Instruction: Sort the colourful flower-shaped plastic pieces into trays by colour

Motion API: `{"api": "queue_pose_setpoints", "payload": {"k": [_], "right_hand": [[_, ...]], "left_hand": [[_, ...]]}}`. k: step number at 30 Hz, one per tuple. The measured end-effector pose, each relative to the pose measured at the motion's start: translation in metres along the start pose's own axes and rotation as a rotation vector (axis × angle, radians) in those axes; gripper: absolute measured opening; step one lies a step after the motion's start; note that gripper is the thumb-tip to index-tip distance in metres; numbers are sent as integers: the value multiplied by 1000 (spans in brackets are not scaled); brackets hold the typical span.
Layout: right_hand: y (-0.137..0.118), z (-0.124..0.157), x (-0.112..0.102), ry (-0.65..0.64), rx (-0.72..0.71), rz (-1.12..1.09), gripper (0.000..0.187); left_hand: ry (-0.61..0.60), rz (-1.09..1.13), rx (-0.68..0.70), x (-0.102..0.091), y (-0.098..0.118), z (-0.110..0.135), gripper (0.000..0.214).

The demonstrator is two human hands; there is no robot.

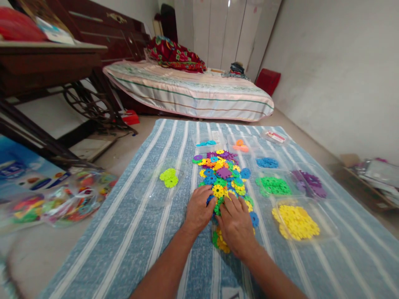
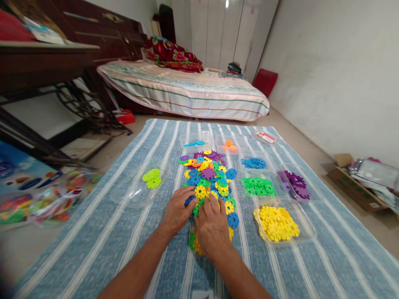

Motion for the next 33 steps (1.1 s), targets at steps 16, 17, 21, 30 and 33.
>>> {"api": "queue_pose_setpoints", "payload": {"k": [16, 17, 21, 30, 33], "right_hand": [[111, -22, -75, 362, 87, 217, 14], [104, -18, -66, 310, 62, 156, 14], [70, -5, -29, 111, 21, -6, 18], [49, -19, 3, -115, 40, 43, 18], [45, -20, 4, -108, 14, 62, 13]], "left_hand": [[5, 7, -33, -1, 0, 0, 11], [2, 7, -33, -1, 0, 0, 11], [-13, -1, -27, -2, 2, -1, 12], [-2, 3, -12, -4, 4, -3, 13], [3, 1, -8, -3, 4, -3, 13]]}}
Point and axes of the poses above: each hand's wrist, its own z-axis away from the middle knuckle, its own x-axis out of the palm, y = z × x, the point moved 6 cm from there along -z, towards the middle knuckle, and after that the axes turned 9 degrees about y, right-handed, at the moved point
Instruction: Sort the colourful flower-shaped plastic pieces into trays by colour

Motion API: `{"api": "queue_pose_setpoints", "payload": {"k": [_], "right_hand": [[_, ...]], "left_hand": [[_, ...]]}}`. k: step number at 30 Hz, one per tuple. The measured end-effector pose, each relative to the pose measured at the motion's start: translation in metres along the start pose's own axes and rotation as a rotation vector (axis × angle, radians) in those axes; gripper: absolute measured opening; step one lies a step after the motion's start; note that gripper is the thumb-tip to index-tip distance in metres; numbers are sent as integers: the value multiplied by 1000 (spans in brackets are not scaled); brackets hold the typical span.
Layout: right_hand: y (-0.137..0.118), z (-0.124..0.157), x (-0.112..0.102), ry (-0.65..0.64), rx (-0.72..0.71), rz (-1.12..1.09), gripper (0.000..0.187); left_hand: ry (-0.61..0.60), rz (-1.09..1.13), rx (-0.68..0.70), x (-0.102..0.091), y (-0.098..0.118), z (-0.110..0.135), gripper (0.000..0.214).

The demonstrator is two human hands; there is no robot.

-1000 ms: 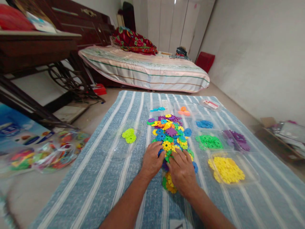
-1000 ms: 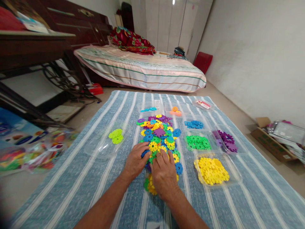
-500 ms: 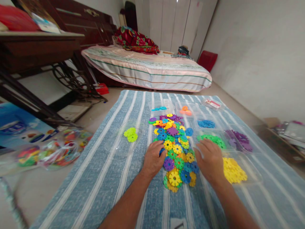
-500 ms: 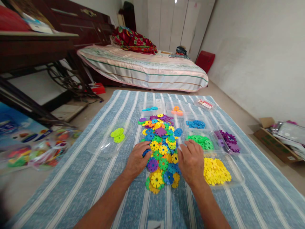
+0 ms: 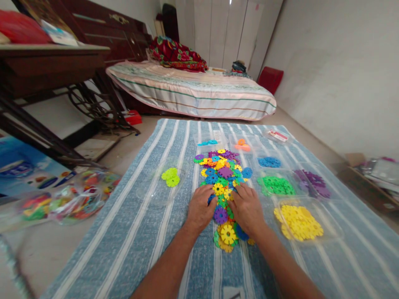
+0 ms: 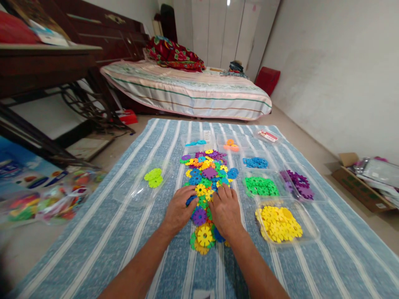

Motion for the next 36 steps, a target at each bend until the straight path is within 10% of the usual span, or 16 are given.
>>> {"api": "queue_pose_setpoints", "payload": {"k": [11, 22, 36], "right_hand": [[3, 1, -30, 317, -53, -117, 15], [97, 52, -128, 461, 83, 377, 7], [-9, -22, 0, 84, 93, -35, 16]], "left_hand": [[6, 14, -5, 0, -3, 0, 13], [-8, 18, -33, 1, -3, 0, 13], [-14, 64, -12, -3, 4, 0, 14]]}}
Point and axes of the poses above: each hand's wrist, its own z-axis away from the middle knuckle, its own x-axis out of the palm, y = z × x, the point moved 6 cm from there along -z, towards the middle knuckle, and after that the axes turned 9 degrees about y, right-handed, at the moved point
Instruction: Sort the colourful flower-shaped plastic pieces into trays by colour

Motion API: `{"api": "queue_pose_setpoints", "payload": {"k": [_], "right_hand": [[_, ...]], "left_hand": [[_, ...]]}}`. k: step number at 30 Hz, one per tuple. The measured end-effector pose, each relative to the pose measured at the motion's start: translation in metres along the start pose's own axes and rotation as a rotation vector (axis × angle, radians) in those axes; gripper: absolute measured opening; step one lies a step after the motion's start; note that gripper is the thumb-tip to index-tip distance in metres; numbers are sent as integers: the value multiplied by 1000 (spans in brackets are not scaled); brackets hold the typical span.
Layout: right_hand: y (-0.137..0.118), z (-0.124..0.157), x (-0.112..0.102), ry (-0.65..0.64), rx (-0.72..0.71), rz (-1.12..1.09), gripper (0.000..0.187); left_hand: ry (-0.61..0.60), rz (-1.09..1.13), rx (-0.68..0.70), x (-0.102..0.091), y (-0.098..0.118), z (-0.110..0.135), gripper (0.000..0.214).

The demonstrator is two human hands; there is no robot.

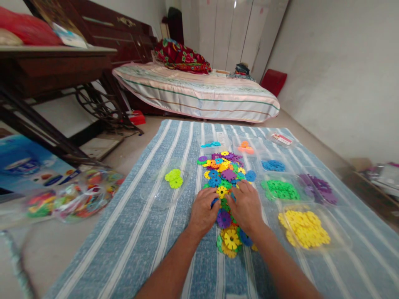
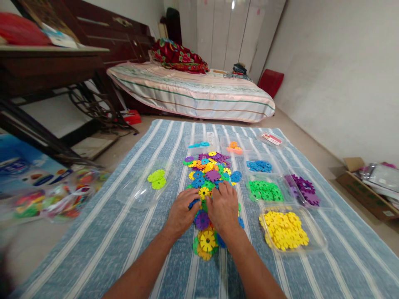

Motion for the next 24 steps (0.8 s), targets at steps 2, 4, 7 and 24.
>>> {"api": "queue_pose_setpoints", "payload": {"k": [2, 4, 7, 24], "right_hand": [[-2, -5, 11, -39, 30, 33, 15], [-3, -7, 18, -39, 50, 41, 13], [-3, -6, 23, 2, 62, 6, 10], [88, 31, -119, 356, 145, 29, 17]], "left_hand": [[2, 10, -2, 0, 0, 0, 14], [2, 17, -1, 0, 0, 0, 15], [1, 21, 4, 1, -1, 0, 16], [-21, -5, -38, 3, -6, 1, 13]]}}
Point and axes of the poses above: each hand's wrist, its own z-axis away from the middle knuckle, its own x-axis out of the palm, y = z × x, the point moved 6 cm from there along -z, towards the middle knuckle, and after that the axes turned 9 degrees about y, right-handed, at the moved point
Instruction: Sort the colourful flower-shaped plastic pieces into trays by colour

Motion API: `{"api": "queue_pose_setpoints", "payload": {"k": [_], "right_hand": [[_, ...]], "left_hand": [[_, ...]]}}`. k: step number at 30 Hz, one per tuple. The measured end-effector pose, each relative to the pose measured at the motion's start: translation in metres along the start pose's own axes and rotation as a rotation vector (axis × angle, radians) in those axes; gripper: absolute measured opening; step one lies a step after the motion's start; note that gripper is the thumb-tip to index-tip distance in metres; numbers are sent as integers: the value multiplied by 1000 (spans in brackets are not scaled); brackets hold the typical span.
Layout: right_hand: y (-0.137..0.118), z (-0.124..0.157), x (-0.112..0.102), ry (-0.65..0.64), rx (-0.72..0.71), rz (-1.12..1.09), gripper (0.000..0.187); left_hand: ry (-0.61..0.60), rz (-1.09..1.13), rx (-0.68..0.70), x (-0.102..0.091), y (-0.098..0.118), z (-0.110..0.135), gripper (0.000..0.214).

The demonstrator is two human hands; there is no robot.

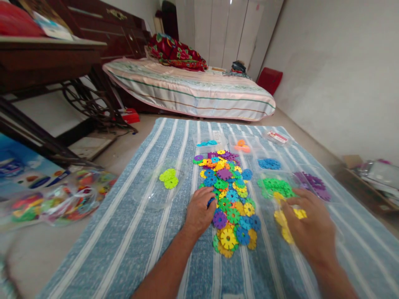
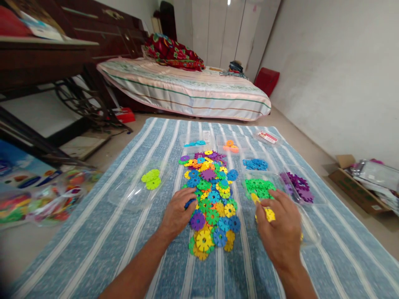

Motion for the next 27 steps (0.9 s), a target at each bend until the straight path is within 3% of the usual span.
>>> {"api": "queue_pose_setpoints", "payload": {"k": [3, 5, 10, 14, 18, 27], "right_hand": [[25, 10, -24, -19, -63, 203, 24], [24, 21, -21, -59, -71, 202, 25], [-33, 46, 27, -220, -114, -71, 17], [-67, 54, 63, -347, -134, -120, 20], [-79, 51, 83, -405, -104, -80, 19], [-89, 50, 107, -374, 52, -48, 10]], "left_hand": [[-3, 3, -9, 1, 0, 0, 13], [-2, 1, -3, 1, 0, 0, 14], [-3, -11, 11, 0, 2, -1, 15], [0, -15, 22, -1, 3, -1, 15], [5, -29, 36, -2, 3, -1, 15], [14, -22, 26, 0, 0, 1, 13]]}}
Point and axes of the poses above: each hand's wrist, its own z-axis away from the middle knuckle, its own x-axis out of the palm, y = z × x, the point moved 6 cm from there along -z, towards the middle knuckle, and after that the axes turned 9 degrees about y, right-handed, at the moved point
